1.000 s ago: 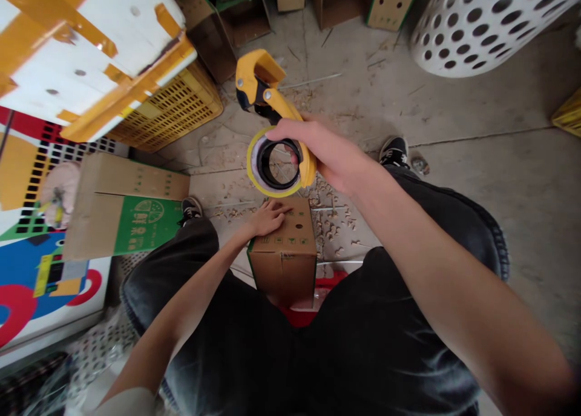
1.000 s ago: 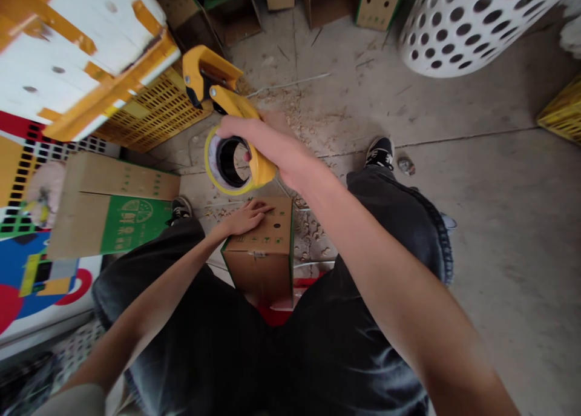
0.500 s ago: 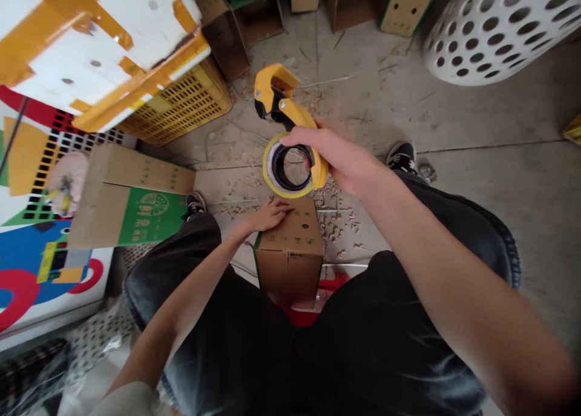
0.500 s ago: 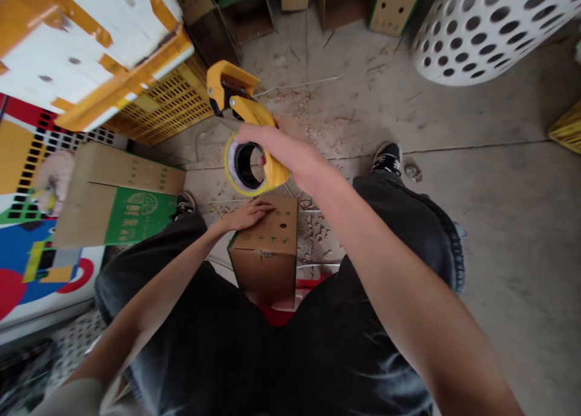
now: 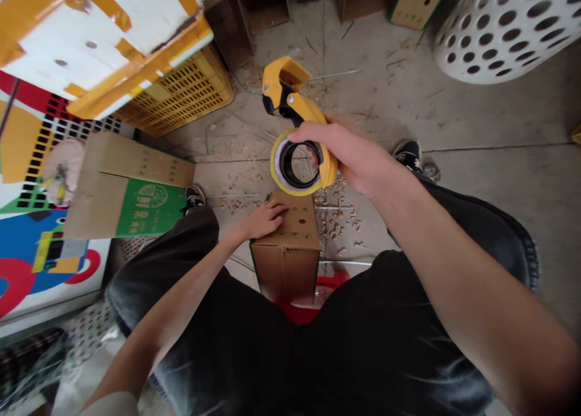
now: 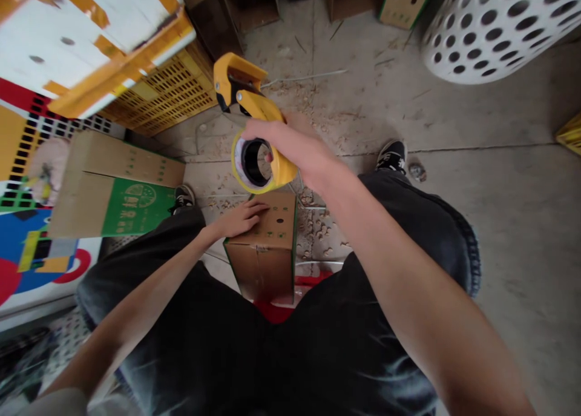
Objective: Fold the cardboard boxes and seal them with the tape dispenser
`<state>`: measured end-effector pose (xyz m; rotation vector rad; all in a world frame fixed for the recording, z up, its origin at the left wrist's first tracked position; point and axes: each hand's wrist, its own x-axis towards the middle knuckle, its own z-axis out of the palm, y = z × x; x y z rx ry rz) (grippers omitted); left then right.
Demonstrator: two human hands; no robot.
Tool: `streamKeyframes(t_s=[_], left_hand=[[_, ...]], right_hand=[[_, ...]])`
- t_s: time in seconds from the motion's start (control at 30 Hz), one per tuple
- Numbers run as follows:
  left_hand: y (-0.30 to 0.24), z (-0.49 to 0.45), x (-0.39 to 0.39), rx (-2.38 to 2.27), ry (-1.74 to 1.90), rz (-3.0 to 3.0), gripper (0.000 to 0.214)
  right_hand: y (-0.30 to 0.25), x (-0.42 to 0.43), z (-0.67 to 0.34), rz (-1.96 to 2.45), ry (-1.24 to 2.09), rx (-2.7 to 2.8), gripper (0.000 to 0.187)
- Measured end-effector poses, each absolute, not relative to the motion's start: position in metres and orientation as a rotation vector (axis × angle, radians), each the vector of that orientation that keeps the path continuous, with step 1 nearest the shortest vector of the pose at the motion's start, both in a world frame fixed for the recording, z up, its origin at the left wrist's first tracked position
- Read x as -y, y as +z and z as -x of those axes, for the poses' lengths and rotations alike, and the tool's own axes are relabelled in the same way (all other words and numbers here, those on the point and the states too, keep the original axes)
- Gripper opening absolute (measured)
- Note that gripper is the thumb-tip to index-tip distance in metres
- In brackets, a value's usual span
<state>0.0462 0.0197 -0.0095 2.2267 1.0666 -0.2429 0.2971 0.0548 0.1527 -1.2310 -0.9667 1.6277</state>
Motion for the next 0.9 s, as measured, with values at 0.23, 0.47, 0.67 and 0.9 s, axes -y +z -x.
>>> streamKeyframes(t_s=[0.23, 0.47, 0.67, 0.9], left_hand=[[-0.018, -0.042, -0.017, -1.168, -0.183, -2.236, 0.044], [-0.012, -0.045, -0.014, -1.095, -0.083, -2.278, 0.038], [-0.006, -0.046, -0.013, -1.013, -0.008, -2.292, 0.039], [-0.006, -0.046, -0.013, -0.982, 0.069, -2.282, 0.04]], right_hand=[[0.143, -0.061, -0.293, 1.296, 1.657, 1.012, 0.021], [0.144, -0.06, -0.287, 1.321, 1.649, 1.024, 0.021], [0.137, -0.06, -0.288, 1.315, 1.665, 1.02, 0.023], [0.135, -0.061, -0.287, 1.324, 1.699, 1.01, 0.017]])
